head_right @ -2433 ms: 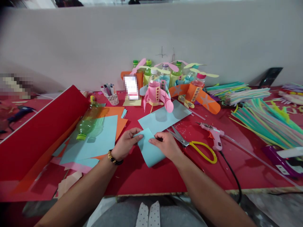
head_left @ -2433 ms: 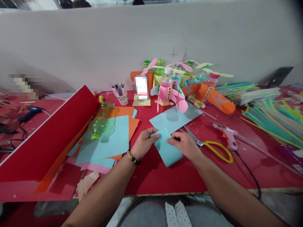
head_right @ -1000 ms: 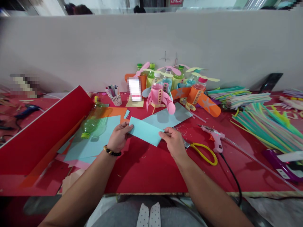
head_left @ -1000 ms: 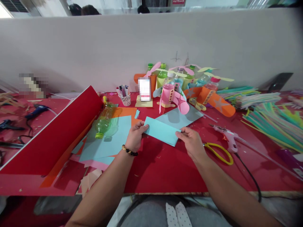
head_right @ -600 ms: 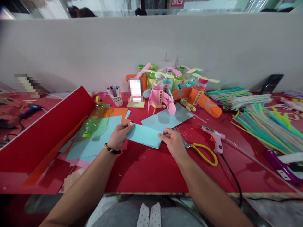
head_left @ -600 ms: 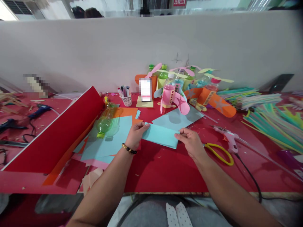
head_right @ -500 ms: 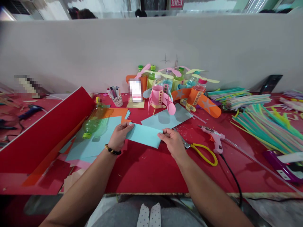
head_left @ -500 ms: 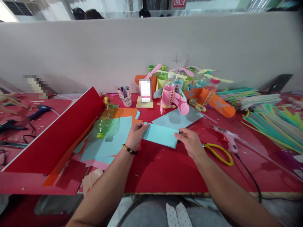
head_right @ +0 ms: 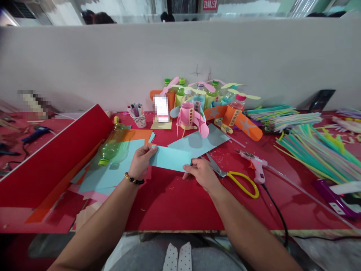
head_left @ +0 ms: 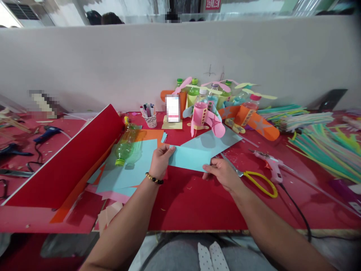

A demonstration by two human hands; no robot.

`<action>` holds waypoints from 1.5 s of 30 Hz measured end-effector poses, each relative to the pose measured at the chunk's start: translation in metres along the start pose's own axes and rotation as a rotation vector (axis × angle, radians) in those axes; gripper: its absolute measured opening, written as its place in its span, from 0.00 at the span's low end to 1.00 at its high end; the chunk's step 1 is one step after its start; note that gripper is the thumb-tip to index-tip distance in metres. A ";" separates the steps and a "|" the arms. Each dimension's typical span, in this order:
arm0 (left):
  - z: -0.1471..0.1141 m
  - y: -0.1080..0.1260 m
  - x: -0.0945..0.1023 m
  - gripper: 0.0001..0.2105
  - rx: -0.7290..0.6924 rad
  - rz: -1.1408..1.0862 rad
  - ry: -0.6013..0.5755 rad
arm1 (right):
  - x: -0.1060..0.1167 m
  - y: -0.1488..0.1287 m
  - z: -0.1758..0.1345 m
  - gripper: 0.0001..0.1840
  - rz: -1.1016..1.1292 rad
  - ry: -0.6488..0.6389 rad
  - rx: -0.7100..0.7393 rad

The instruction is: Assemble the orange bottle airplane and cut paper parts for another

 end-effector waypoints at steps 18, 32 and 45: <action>-0.002 0.004 -0.001 0.21 -0.045 0.107 -0.053 | 0.009 0.007 0.003 0.23 -0.197 0.222 0.215; 0.007 0.004 0.012 0.17 -0.064 0.166 -0.041 | 0.006 0.004 0.004 0.15 0.034 0.016 0.017; 0.004 0.007 0.009 0.17 0.004 0.200 -0.180 | 0.007 0.009 0.003 0.14 0.053 -0.107 -0.028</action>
Point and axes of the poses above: each hand's wrist, its own z-axis towards the middle knuckle, its own x-axis out of the back of the hand, y = z × x, the point moved 2 cm from there along z, towards the middle knuckle, and after that the axes turned 14 degrees about x, right-handed, at the moved point
